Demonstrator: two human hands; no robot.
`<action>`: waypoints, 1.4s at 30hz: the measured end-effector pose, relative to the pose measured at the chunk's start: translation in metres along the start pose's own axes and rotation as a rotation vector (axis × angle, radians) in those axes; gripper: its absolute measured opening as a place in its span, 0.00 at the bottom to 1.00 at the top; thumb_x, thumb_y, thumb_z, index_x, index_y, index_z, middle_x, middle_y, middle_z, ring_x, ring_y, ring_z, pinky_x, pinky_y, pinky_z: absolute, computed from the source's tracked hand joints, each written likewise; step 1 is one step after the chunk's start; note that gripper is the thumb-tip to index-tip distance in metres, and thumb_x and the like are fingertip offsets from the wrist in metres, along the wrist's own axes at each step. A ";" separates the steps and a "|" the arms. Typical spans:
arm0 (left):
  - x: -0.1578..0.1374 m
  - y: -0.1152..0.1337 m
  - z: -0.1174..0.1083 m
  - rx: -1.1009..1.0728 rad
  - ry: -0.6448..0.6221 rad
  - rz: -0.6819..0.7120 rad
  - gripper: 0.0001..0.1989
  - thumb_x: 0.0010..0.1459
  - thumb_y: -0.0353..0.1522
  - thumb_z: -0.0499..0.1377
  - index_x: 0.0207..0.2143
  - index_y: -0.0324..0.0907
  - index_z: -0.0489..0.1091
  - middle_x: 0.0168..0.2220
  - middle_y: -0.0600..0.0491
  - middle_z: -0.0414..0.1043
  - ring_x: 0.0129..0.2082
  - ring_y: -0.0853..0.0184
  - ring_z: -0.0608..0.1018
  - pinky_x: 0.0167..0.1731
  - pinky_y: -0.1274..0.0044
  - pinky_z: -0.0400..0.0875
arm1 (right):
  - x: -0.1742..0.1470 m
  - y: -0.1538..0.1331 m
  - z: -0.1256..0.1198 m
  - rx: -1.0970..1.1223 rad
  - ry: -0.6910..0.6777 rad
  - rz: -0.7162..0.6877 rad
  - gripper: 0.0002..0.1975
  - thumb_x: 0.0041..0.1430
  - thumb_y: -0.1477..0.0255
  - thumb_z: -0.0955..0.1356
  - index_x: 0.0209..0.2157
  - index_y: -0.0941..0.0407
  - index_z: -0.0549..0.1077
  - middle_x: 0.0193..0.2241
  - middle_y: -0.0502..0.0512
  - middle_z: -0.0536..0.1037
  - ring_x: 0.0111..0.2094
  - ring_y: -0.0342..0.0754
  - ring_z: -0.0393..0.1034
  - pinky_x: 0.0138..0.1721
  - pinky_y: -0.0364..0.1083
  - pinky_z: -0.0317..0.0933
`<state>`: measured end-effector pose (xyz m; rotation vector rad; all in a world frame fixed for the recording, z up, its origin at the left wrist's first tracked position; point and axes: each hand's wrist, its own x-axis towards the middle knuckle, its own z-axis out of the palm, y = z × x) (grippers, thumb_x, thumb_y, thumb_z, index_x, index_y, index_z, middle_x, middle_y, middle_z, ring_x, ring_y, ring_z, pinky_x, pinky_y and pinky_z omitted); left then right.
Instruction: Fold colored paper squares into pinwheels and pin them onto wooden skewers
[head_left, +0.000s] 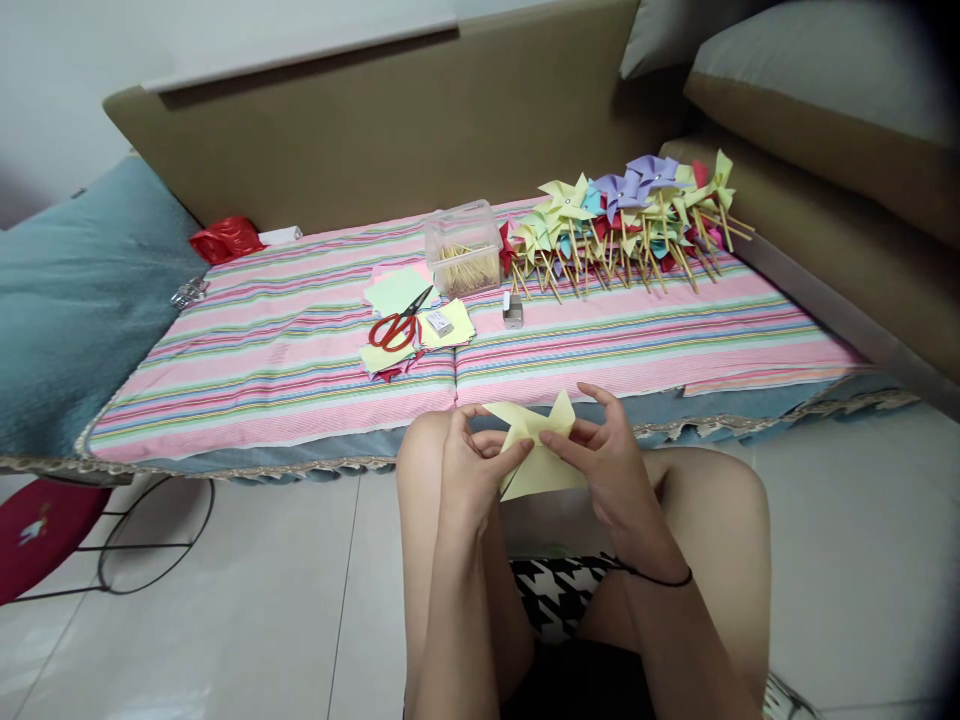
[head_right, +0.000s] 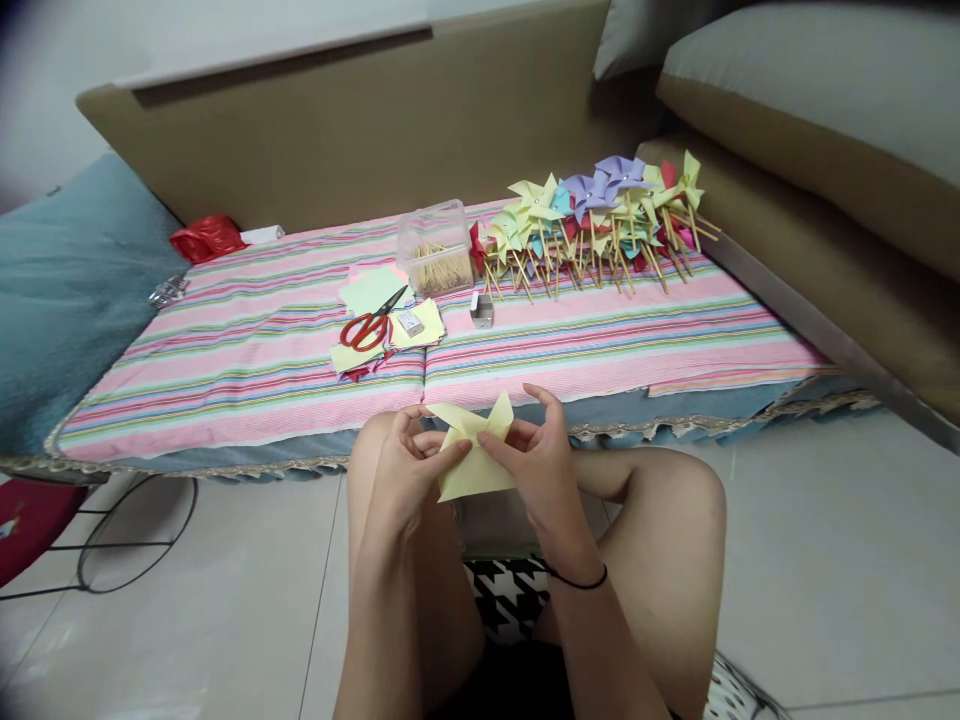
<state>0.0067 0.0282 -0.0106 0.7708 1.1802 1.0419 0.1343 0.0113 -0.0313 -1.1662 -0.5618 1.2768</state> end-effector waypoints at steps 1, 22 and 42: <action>0.000 0.000 0.000 -0.001 0.002 0.000 0.28 0.37 0.31 0.69 0.37 0.45 0.55 0.21 0.58 0.75 0.14 0.75 0.70 0.18 0.83 0.64 | 0.000 0.000 0.000 0.000 0.002 0.004 0.44 0.33 0.68 0.79 0.51 0.52 0.57 0.25 0.48 0.80 0.24 0.47 0.72 0.27 0.45 0.66; -0.003 -0.002 -0.004 -0.010 -0.013 0.055 0.26 0.41 0.30 0.66 0.39 0.45 0.54 0.22 0.61 0.71 0.19 0.72 0.73 0.23 0.81 0.67 | 0.000 0.001 -0.004 -0.089 -0.091 0.051 0.49 0.36 0.68 0.78 0.58 0.53 0.51 0.25 0.51 0.81 0.24 0.48 0.74 0.29 0.46 0.67; 0.009 -0.009 0.000 -0.243 0.421 0.258 0.31 0.36 0.29 0.69 0.42 0.40 0.57 0.20 0.61 0.71 0.20 0.72 0.74 0.27 0.79 0.68 | -0.001 -0.005 -0.027 -0.238 -0.479 -0.119 0.09 0.54 0.65 0.70 0.38 0.50 0.80 0.45 0.52 0.78 0.46 0.53 0.72 0.51 0.56 0.64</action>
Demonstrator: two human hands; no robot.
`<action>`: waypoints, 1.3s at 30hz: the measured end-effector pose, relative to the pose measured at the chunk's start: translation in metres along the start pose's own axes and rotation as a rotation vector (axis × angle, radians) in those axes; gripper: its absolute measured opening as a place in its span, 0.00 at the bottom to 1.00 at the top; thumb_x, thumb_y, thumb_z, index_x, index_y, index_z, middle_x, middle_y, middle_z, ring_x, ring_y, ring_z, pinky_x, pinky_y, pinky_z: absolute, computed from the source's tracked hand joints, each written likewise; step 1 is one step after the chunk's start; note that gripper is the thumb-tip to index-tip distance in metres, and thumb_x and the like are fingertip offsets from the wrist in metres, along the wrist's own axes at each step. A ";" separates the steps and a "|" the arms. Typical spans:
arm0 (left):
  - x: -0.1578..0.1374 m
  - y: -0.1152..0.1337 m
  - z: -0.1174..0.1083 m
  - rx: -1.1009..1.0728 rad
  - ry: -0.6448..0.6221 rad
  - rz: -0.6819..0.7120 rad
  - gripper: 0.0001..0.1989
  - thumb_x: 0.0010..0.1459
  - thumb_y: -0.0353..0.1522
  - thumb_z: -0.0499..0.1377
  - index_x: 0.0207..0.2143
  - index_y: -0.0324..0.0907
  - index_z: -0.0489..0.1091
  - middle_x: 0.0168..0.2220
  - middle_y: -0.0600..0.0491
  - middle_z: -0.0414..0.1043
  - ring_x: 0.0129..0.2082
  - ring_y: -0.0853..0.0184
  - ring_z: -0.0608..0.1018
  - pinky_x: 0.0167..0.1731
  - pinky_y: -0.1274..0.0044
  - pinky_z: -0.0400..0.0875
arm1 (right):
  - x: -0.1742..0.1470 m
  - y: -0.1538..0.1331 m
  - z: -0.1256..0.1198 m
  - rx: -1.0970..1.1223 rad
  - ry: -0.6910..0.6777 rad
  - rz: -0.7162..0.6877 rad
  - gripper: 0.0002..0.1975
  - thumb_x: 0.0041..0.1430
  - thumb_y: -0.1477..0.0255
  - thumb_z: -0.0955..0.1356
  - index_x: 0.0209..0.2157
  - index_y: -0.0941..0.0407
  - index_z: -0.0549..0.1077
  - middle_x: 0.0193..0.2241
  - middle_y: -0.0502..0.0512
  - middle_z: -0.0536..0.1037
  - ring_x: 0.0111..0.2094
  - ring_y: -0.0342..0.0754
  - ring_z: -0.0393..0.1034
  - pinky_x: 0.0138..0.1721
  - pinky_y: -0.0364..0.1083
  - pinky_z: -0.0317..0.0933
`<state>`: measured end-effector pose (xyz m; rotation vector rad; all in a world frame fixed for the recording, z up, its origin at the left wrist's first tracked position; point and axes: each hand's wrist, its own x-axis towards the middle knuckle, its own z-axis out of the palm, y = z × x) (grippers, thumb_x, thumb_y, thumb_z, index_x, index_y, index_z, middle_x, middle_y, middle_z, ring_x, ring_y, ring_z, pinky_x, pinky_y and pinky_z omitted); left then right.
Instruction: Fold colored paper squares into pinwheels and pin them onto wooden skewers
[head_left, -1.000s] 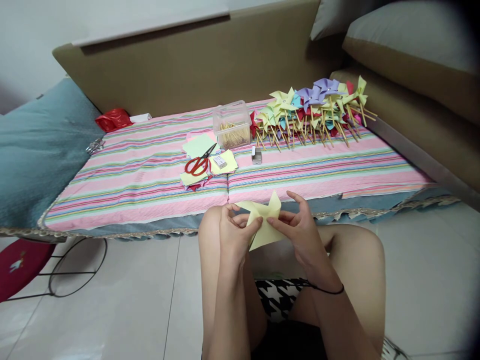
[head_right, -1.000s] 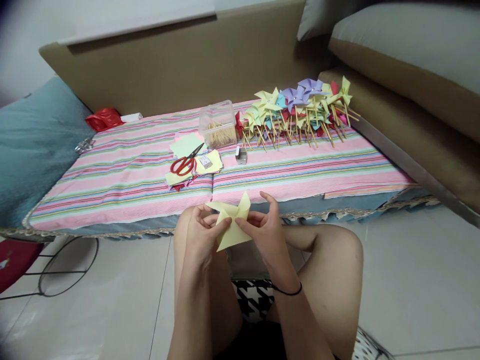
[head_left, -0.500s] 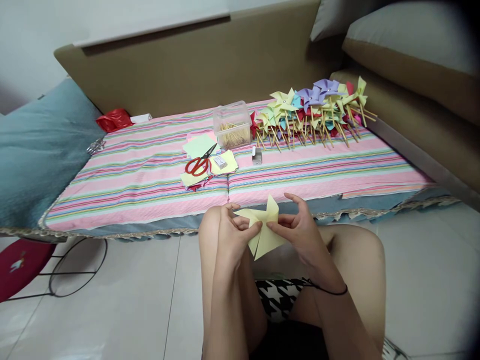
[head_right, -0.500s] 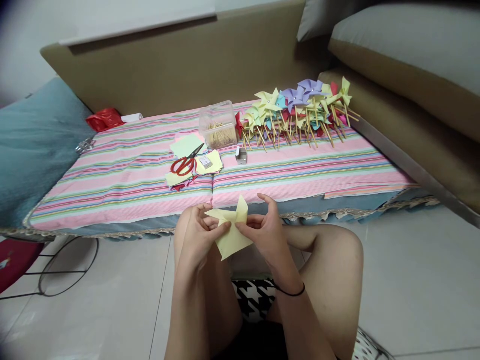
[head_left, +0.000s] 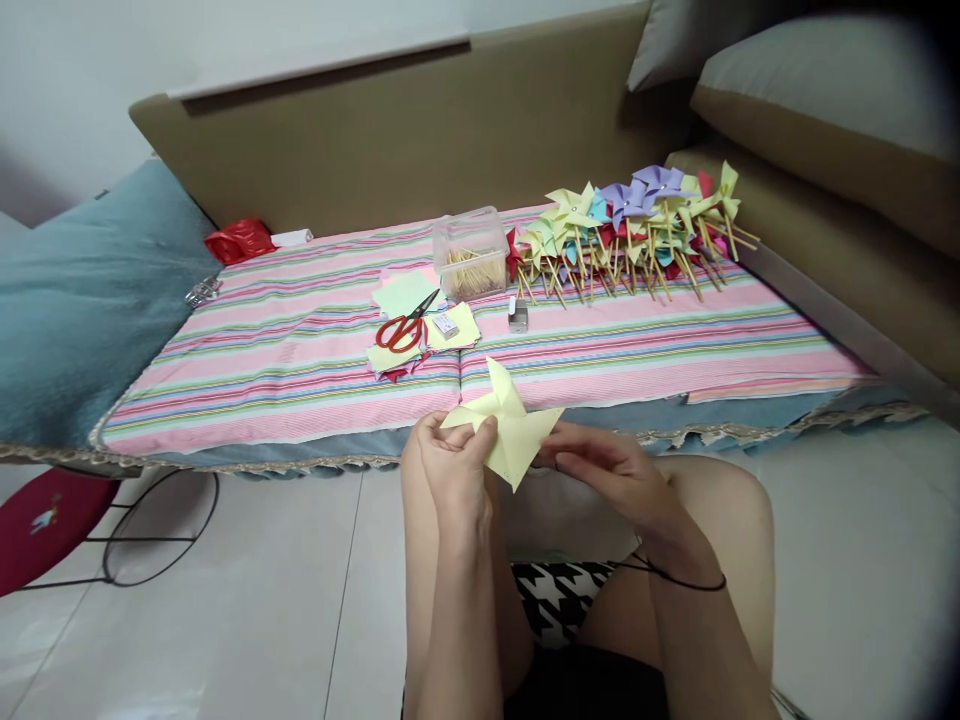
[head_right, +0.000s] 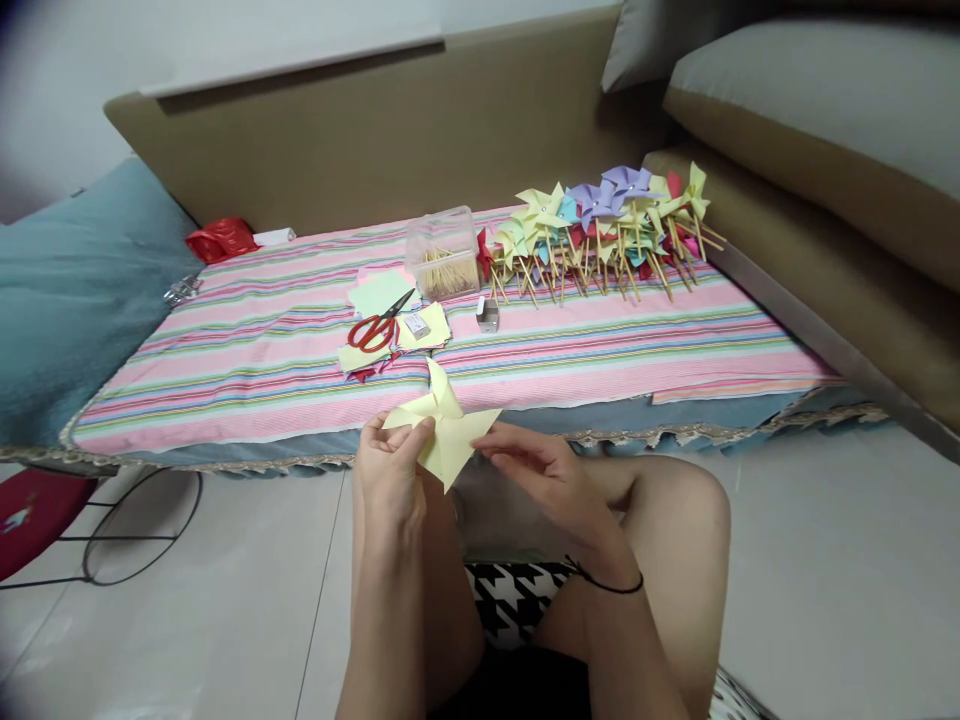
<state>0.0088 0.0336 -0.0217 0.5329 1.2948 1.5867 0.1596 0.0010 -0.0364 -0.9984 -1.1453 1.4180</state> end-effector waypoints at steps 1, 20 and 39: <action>-0.001 0.000 0.001 -0.005 0.004 0.001 0.31 0.37 0.29 0.69 0.42 0.40 0.57 0.20 0.61 0.71 0.19 0.73 0.74 0.27 0.80 0.67 | 0.001 0.002 0.005 -0.019 -0.006 -0.009 0.08 0.53 0.66 0.71 0.37 0.50 0.80 0.42 0.52 0.80 0.44 0.52 0.73 0.50 0.55 0.64; -0.008 -0.003 0.008 -0.039 -0.037 0.011 0.30 0.39 0.29 0.68 0.40 0.44 0.53 0.20 0.61 0.71 0.18 0.73 0.73 0.25 0.82 0.65 | 0.010 0.010 0.021 0.023 0.168 -0.046 0.05 0.47 0.67 0.74 0.28 0.51 0.81 0.28 0.51 0.79 0.33 0.48 0.72 0.38 0.49 0.67; -0.022 -0.007 0.018 -0.066 -0.155 0.034 0.25 0.44 0.26 0.66 0.38 0.45 0.53 0.22 0.59 0.75 0.21 0.73 0.77 0.26 0.83 0.67 | 0.019 0.014 0.047 0.197 0.630 -0.138 0.08 0.40 0.70 0.77 0.24 0.55 0.78 0.22 0.49 0.78 0.24 0.42 0.69 0.27 0.43 0.65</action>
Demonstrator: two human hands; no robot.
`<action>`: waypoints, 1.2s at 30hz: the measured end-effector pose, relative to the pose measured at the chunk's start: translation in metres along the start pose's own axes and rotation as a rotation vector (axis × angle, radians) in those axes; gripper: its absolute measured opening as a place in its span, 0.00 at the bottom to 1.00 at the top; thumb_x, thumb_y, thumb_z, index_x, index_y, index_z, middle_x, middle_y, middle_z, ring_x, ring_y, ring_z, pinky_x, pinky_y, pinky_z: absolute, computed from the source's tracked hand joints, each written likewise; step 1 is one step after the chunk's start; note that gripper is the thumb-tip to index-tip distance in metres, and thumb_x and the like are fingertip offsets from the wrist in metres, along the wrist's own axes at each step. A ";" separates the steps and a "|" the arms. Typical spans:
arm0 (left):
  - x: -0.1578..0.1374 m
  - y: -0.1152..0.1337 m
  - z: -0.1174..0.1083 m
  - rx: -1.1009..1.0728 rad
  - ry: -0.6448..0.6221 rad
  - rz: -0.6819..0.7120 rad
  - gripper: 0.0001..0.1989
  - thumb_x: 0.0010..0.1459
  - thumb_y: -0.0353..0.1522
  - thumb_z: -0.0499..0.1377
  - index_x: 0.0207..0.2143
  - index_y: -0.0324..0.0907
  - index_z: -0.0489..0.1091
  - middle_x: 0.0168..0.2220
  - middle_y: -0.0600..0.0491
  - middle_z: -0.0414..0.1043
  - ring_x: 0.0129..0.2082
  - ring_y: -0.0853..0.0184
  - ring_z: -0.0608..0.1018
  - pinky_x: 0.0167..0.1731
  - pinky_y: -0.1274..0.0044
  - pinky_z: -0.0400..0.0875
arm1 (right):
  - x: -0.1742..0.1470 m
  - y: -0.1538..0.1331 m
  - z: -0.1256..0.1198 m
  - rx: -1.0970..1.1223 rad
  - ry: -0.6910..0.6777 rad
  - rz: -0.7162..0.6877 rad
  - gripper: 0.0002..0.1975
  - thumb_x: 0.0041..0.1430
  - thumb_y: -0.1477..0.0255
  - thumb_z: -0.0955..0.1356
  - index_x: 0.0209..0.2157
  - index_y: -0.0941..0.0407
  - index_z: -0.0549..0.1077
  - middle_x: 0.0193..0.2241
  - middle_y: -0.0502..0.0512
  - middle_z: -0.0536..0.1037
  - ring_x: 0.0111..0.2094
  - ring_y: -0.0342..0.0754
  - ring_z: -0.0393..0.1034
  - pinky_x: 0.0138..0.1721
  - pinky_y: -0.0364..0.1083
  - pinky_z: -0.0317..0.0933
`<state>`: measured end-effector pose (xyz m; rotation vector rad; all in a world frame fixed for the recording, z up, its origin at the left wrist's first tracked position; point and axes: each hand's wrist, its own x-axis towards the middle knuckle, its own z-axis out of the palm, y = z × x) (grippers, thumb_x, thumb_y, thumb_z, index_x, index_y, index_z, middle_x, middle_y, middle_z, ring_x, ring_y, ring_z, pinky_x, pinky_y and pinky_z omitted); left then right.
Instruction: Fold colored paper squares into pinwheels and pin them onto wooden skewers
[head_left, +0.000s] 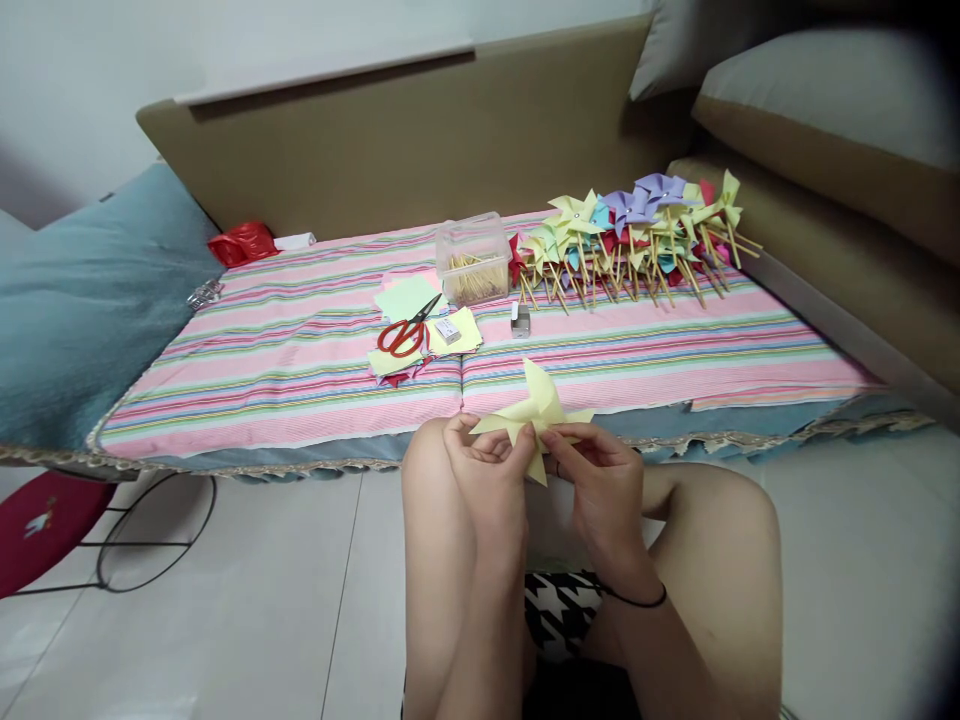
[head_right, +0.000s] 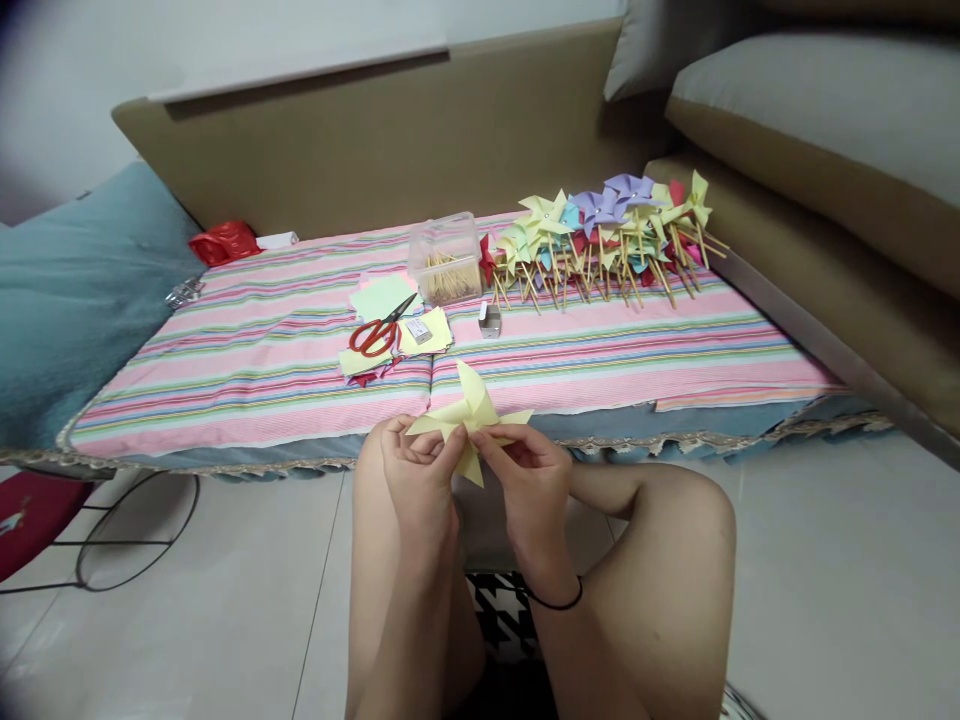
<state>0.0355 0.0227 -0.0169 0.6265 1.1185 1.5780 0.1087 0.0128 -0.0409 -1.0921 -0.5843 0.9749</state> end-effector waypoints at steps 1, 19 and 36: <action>0.000 0.000 0.000 0.001 -0.003 -0.004 0.25 0.44 0.26 0.66 0.38 0.45 0.53 0.22 0.59 0.75 0.21 0.72 0.77 0.26 0.83 0.67 | 0.000 0.000 0.001 0.004 0.012 0.004 0.07 0.40 0.70 0.77 0.24 0.55 0.78 0.22 0.49 0.77 0.23 0.42 0.69 0.27 0.43 0.65; 0.002 -0.005 -0.001 -0.015 -0.099 -0.049 0.25 0.45 0.26 0.67 0.38 0.46 0.53 0.23 0.59 0.77 0.23 0.72 0.78 0.29 0.83 0.67 | 0.004 0.004 -0.001 0.054 0.110 0.057 0.09 0.38 0.69 0.78 0.23 0.56 0.77 0.21 0.48 0.77 0.23 0.42 0.67 0.26 0.43 0.62; 0.003 -0.004 0.000 -0.039 -0.114 -0.094 0.26 0.44 0.26 0.68 0.38 0.45 0.53 0.24 0.57 0.77 0.23 0.73 0.78 0.28 0.83 0.68 | 0.006 -0.004 0.002 0.181 0.162 0.130 0.34 0.31 0.71 0.79 0.38 0.51 0.58 0.25 0.44 0.78 0.23 0.43 0.72 0.24 0.42 0.66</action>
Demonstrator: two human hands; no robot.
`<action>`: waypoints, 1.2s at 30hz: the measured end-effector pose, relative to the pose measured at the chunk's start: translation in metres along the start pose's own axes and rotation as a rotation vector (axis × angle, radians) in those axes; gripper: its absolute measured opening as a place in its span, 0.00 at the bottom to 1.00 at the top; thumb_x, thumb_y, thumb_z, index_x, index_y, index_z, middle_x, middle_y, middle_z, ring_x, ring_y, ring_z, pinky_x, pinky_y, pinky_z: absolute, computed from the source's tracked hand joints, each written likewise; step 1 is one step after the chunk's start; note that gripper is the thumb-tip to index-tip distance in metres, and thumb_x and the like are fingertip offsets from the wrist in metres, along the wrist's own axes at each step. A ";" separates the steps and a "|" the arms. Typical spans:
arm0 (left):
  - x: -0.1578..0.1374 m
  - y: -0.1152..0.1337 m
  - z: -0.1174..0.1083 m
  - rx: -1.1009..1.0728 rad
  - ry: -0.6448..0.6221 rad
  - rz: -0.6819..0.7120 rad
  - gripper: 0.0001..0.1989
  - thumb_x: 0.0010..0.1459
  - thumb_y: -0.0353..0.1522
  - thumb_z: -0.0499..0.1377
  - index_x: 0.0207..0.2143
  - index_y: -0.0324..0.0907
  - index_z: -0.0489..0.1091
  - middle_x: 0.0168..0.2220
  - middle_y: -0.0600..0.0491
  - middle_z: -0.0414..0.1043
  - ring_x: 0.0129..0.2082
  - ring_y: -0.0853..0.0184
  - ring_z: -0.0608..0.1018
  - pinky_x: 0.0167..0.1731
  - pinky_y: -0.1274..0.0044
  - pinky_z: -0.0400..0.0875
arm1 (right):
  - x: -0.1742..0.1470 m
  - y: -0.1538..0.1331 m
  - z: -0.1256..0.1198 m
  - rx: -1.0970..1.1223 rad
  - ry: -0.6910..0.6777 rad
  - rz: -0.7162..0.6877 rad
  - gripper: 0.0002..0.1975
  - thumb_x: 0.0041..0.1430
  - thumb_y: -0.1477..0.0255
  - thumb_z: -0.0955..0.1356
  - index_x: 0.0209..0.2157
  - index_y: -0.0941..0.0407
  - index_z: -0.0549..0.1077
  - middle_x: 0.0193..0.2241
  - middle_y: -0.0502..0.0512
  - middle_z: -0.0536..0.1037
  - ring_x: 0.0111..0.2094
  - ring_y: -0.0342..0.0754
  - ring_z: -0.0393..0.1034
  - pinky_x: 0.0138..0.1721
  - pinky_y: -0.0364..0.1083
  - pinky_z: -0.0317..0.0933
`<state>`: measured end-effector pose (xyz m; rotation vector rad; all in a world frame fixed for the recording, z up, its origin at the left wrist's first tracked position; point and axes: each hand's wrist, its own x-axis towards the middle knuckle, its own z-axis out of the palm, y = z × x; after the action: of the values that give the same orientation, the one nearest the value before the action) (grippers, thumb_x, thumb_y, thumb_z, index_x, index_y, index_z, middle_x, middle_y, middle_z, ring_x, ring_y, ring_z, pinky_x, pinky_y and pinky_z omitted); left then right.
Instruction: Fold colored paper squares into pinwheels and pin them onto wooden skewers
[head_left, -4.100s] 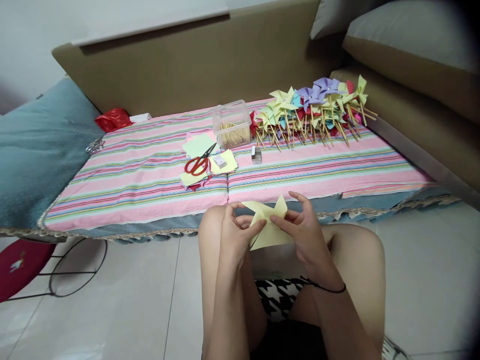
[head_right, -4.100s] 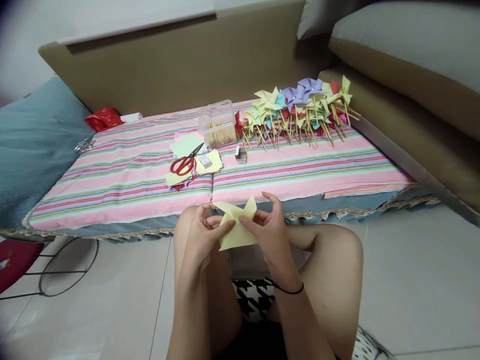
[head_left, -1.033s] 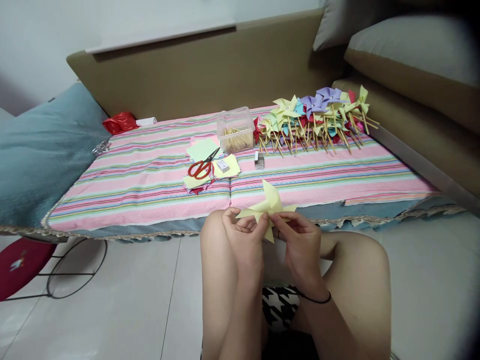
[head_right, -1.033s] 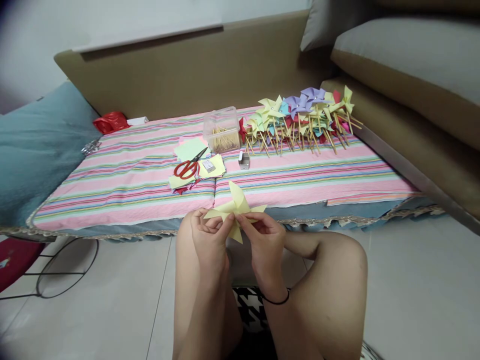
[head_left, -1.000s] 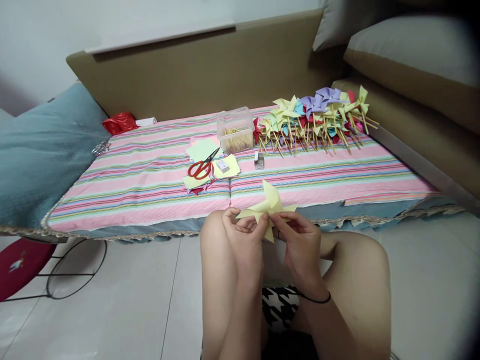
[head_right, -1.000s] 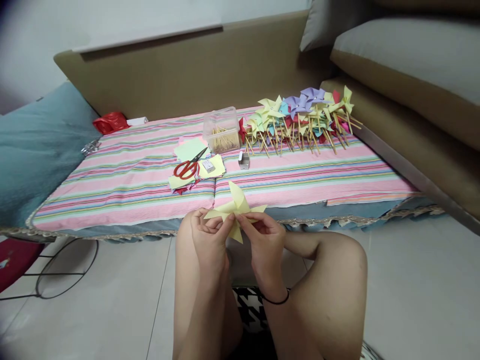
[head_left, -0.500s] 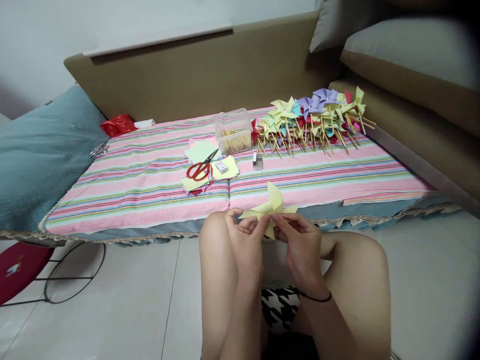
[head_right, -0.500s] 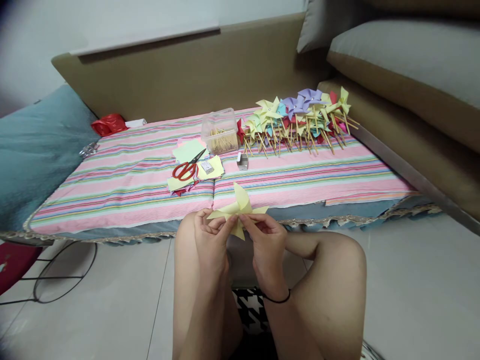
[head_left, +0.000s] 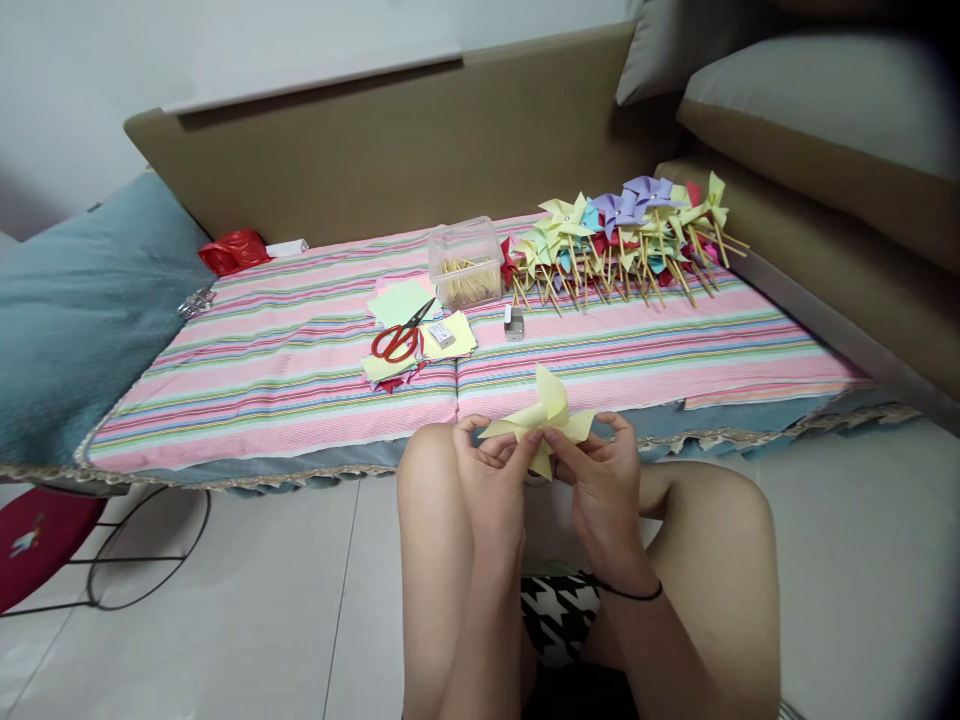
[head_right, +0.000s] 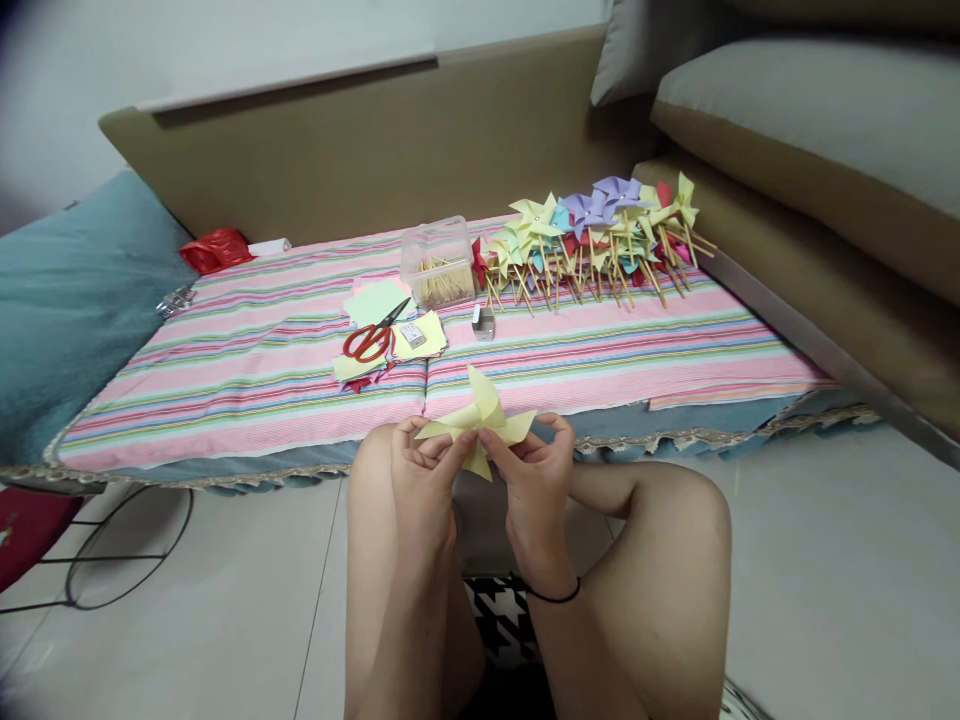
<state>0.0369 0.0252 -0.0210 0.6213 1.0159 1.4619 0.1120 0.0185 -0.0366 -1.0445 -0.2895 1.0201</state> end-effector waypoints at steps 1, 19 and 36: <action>0.000 0.000 0.000 0.001 -0.004 -0.003 0.26 0.44 0.27 0.68 0.38 0.45 0.53 0.24 0.57 0.77 0.23 0.73 0.78 0.28 0.83 0.68 | 0.000 -0.001 0.001 -0.004 -0.002 0.012 0.36 0.31 0.71 0.79 0.40 0.51 0.58 0.24 0.44 0.78 0.23 0.43 0.72 0.24 0.41 0.66; 0.002 0.030 -0.030 0.461 -0.406 -0.107 0.20 0.50 0.31 0.64 0.43 0.45 0.59 0.28 0.56 0.74 0.31 0.69 0.77 0.34 0.79 0.67 | 0.016 -0.021 -0.028 -0.335 -0.288 0.242 0.46 0.25 0.69 0.80 0.49 0.53 0.58 0.18 0.44 0.76 0.19 0.48 0.71 0.21 0.43 0.64; 0.002 0.027 -0.021 0.279 -0.133 -0.079 0.29 0.41 0.30 0.67 0.39 0.48 0.52 0.21 0.61 0.74 0.18 0.70 0.74 0.22 0.81 0.64 | 0.000 -0.023 -0.010 -0.205 -0.295 0.240 0.49 0.29 0.68 0.79 0.53 0.52 0.56 0.22 0.47 0.80 0.25 0.49 0.75 0.28 0.46 0.68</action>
<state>0.0053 0.0242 -0.0084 0.8575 1.1353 1.2026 0.1310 0.0098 -0.0227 -1.1307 -0.5276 1.3869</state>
